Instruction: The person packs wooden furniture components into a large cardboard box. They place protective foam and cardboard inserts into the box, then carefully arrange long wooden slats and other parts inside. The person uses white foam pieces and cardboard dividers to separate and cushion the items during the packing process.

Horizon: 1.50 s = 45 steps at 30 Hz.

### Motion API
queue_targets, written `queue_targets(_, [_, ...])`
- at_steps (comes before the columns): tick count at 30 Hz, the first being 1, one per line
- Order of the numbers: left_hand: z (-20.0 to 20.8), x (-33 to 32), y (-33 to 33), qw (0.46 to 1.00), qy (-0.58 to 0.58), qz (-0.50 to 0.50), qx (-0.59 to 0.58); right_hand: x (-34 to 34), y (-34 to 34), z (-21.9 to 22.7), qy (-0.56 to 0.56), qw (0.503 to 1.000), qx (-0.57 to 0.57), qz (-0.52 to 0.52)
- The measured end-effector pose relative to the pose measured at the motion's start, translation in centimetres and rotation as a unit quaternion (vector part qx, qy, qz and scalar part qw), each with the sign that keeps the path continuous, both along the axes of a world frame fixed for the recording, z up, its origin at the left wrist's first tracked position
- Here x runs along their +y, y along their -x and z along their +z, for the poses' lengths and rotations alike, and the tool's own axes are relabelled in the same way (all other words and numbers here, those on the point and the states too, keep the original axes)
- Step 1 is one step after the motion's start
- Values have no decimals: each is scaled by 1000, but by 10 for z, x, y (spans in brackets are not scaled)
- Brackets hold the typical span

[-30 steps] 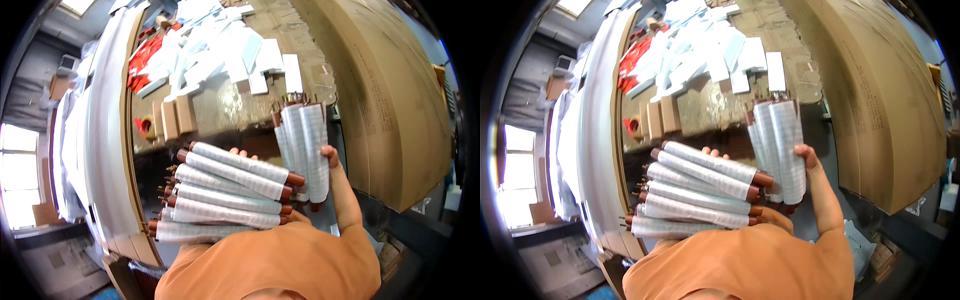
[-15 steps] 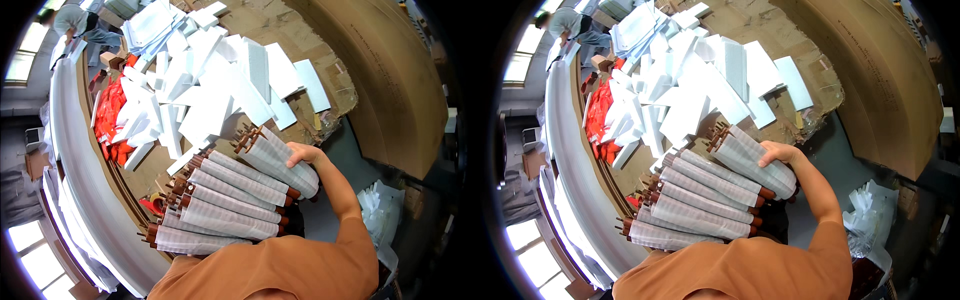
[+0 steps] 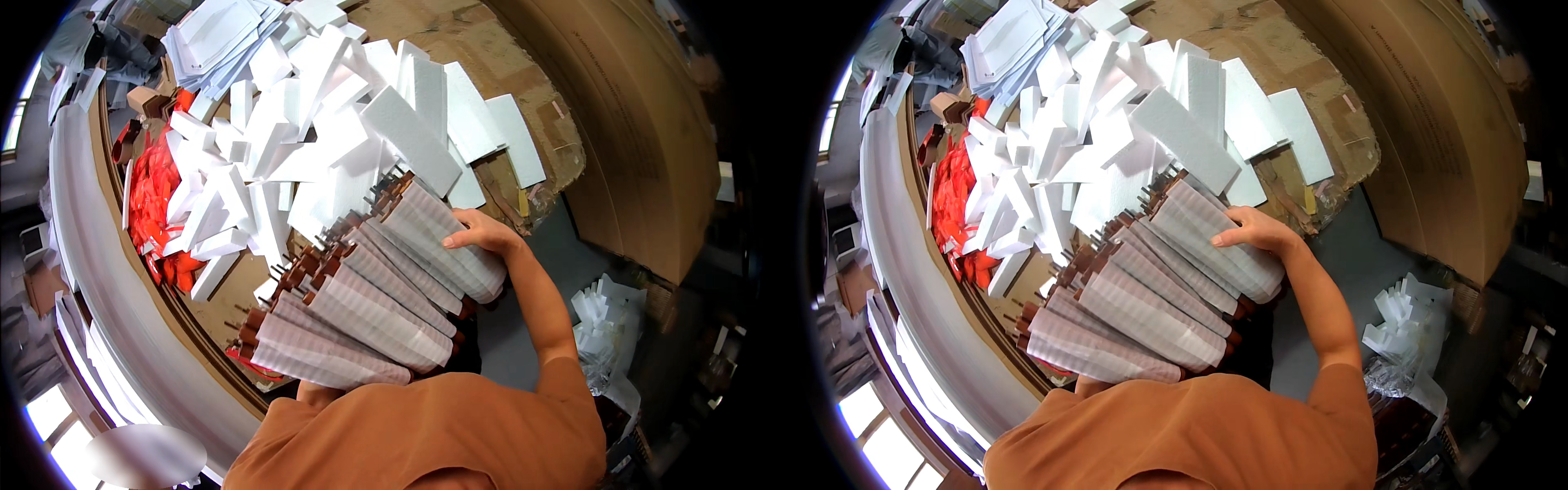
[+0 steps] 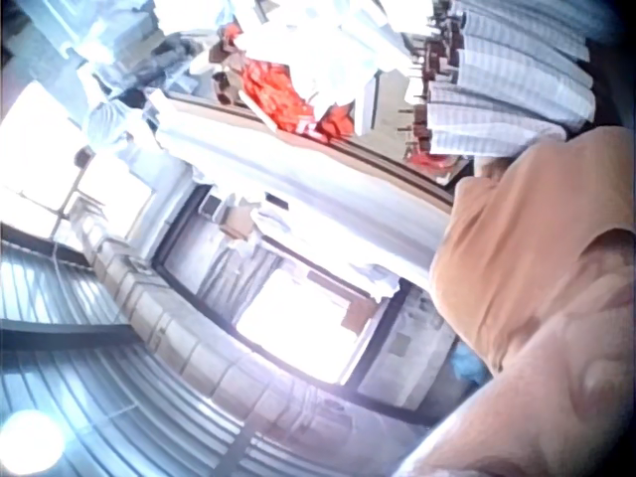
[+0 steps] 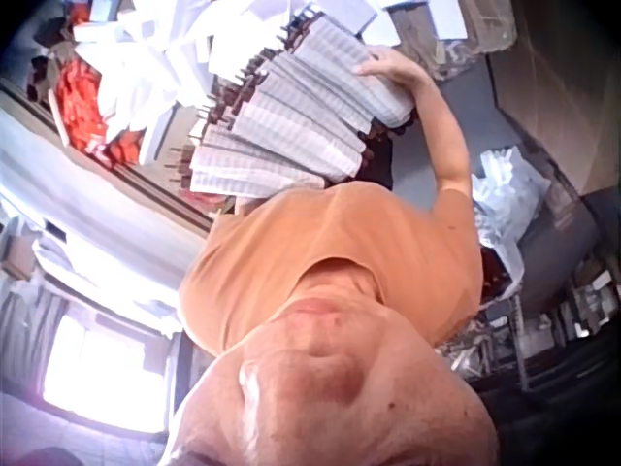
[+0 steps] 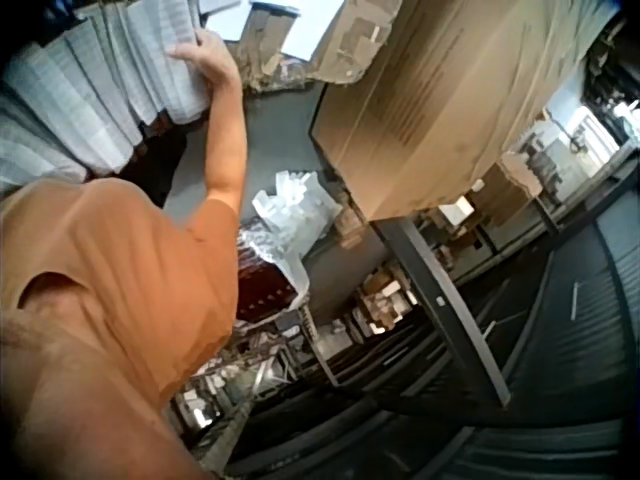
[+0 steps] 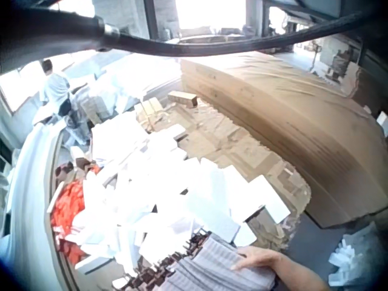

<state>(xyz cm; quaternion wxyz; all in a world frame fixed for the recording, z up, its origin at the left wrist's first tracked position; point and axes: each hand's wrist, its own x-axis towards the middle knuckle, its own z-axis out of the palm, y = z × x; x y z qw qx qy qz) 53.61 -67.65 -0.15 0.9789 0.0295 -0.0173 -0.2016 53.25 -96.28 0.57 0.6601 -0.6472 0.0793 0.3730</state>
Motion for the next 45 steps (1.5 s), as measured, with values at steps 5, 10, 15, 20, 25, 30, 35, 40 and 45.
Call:
queue_targets(5, [3, 2, 7, 1000, -12, 20, 6, 3, -6, 3, 40, 995, -82, -34])
queue_targets(10, [11, -1, 18, 999, -8, 43, 7, 20, -14, 38, 316, 943, -94, 33])
queue_targets(15, [29, -7, 25, 998, -5, 55, -13, 54, 18, 55, 424, 861, -278, -42])
queue_targets(20, [41, -1, 35, 997, 1, 70, -27, 134, 84, 104, 393, 821, -412, 50])
queue_targets(25, [47, 7, 48, 996, 7, 81, -31, 189, 93, 120, 265, 848, -428, 166])
queue_targets(30, [41, 14, 46, 998, 25, 57, -29, 215, 86, 137, 316, 858, -365, 173])
queue_targets(35, [33, 13, 46, 999, 35, 23, -26, 209, 79, 131, 308, 897, -309, 76])
queue_targets(40, [35, 5, 41, 998, 22, -41, -39, 172, 71, 112, 52, 985, -111, -118])
queue_targets(45, [29, 16, 41, 992, -57, -110, -8, 136, 75, 108, -153, 946, -76, -275])
